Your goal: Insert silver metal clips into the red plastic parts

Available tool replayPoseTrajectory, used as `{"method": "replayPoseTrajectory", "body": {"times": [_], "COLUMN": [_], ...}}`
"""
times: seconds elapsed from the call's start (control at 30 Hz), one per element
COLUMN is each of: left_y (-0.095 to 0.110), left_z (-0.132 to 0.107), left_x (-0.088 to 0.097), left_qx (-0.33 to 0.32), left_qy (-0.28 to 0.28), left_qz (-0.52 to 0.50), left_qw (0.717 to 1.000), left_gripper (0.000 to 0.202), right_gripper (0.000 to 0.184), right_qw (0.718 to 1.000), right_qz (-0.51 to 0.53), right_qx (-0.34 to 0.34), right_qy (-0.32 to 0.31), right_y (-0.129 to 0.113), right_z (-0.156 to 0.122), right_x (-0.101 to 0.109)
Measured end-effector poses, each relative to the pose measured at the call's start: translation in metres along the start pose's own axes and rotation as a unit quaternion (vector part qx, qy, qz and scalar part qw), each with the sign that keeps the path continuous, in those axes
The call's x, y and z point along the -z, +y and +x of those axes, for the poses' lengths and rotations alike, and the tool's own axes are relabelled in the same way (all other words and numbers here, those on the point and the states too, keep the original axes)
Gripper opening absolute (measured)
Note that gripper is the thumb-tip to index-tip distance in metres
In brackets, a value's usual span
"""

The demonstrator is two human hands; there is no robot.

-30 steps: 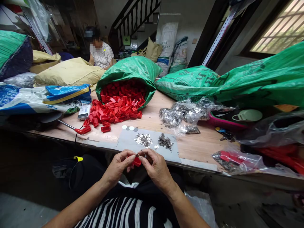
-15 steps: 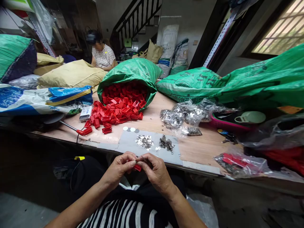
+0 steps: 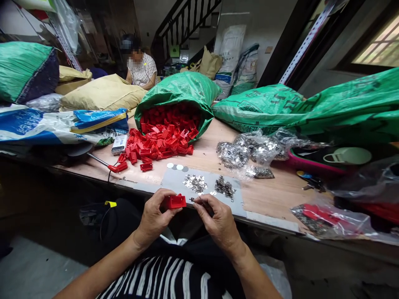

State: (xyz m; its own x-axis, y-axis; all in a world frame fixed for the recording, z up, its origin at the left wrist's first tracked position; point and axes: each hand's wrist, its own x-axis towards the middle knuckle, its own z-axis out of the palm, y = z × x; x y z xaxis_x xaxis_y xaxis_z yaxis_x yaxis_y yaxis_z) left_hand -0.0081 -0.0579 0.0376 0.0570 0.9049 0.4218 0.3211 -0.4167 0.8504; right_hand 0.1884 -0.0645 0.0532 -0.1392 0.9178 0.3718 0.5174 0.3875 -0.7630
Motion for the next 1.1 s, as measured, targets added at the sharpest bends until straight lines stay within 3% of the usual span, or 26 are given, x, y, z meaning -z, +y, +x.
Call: {"method": "replayPoseTrajectory", "body": {"times": [0.1, 0.4, 0.7, 0.83, 0.93, 1.03, 1.1], "left_y": [0.005, 0.009, 0.01, 0.01, 0.008, 0.005, 0.004], "left_z": [0.001, -0.003, -0.008, -0.009, -0.011, -0.012, -0.013], "left_x": [0.002, 0.0, -0.004, -0.005, -0.006, -0.005, -0.004], "left_qx": [-0.051, -0.087, -0.073, -0.076, -0.083, -0.074, -0.068], "left_qy": [-0.007, -0.031, -0.027, -0.018, 0.004, 0.02, 0.017], "left_qz": [0.032, 0.048, 0.047, 0.052, 0.047, 0.045, 0.046], "left_qw": [0.998, 0.995, 0.996, 0.996, 0.995, 0.996, 0.997], "left_gripper": [0.024, 0.025, 0.019, 0.02, 0.021, 0.021, 0.022], "right_gripper": [0.008, 0.011, 0.014, 0.016, 0.019, 0.021, 0.022], "right_qw": [1.0, 0.994, 0.991, 0.992, 0.992, 0.991, 0.993], "right_qz": [-0.002, -0.015, -0.025, -0.019, 0.0, 0.035, 0.048], "right_qx": [0.015, 0.068, 0.118, 0.111, 0.094, 0.045, -0.004], "right_qy": [-0.019, -0.08, -0.053, -0.048, -0.084, -0.122, -0.108], "right_y": [-0.003, -0.012, -0.005, -0.006, -0.008, -0.007, -0.004], "right_z": [0.0, 0.005, 0.005, 0.004, 0.004, 0.004, 0.004], "right_x": [-0.004, -0.011, -0.016, -0.017, -0.013, -0.006, -0.001]}}
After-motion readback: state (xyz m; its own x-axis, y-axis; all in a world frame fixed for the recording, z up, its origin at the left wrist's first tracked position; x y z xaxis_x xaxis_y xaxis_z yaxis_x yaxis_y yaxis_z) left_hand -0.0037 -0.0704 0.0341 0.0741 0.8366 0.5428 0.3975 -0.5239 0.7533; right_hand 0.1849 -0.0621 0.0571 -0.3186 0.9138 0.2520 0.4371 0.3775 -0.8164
